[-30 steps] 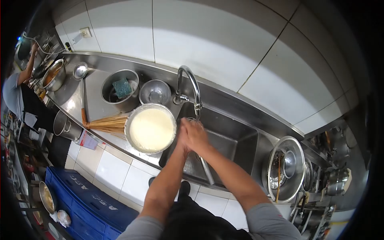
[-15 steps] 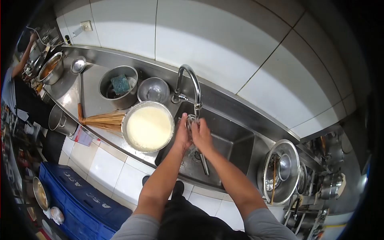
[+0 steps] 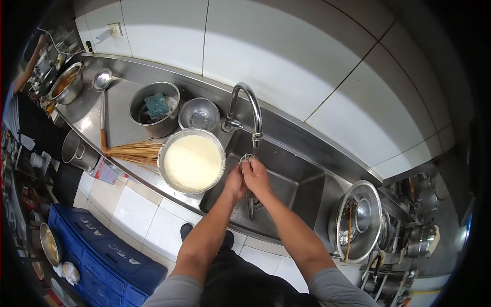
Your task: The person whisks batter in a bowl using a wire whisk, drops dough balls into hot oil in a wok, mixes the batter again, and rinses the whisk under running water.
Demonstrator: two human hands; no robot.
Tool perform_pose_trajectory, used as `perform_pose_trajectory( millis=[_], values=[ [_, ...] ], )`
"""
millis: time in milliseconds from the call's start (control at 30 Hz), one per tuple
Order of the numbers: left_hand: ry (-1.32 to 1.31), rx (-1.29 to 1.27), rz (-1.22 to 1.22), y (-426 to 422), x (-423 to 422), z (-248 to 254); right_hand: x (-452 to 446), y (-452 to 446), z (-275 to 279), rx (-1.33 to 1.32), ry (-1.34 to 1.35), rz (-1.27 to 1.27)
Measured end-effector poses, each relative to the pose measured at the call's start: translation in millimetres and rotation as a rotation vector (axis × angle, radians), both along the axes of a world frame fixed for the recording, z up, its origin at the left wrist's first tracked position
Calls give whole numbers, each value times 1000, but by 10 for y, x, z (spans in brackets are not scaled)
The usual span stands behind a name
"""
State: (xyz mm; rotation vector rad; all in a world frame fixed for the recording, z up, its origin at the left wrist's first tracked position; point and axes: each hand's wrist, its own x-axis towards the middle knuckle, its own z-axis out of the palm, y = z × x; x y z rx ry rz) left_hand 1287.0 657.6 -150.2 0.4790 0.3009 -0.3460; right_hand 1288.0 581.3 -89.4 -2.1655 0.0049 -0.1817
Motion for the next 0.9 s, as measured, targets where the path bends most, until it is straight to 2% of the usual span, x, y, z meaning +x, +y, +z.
perform_pose_trajectory(
  millis=[33, 167, 233, 300, 367, 433, 467, 533, 567, 600, 667, 733, 800, 833, 900],
  values=[
    [-1, -3, 0, 14, -6, 18, -14, -4, 76, 69, 43, 18],
    [-13, 45, -50, 71, 30, 71, -81, -6, 207, 40, 19, 42],
    [-7, 54, -68, 83, 75, 29, -169, -11, 260, -205, -351, 74],
    [-30, 95, -225, 78, 170, -42, -205, 15, 323, -196, -391, -6],
    [58, 79, -243, 52, 173, 77, -138, -10, 257, -190, -435, -96],
    [145, 64, -259, 58, 161, 268, 50, -42, 37, 98, -324, -21],
    [150, 54, -263, 66, 157, 354, 122, -67, 150, 96, -323, -22],
    [154, 44, -278, 63, 186, 420, 266, -182, 379, 150, 291, 164],
    [177, 14, -257, 71, 229, 342, 352, -200, 227, 202, 362, 80],
    [200, -15, -234, 66, 284, 271, 346, -236, 67, 203, 361, 74],
    [203, -34, -188, 15, 376, 149, 119, -228, -115, 131, 7, 65],
    [215, -240, -168, 50, 401, 99, -247, -214, -188, 157, 2, 37],
    [235, -156, -103, 21, 368, 26, -555, -257, -90, 118, 198, -16],
    [237, -126, -75, -3, 321, 67, -612, -313, -99, 115, 197, -12],
    [238, -139, 12, -93, 128, 158, -651, -471, -208, 125, 586, 22]
  ],
)
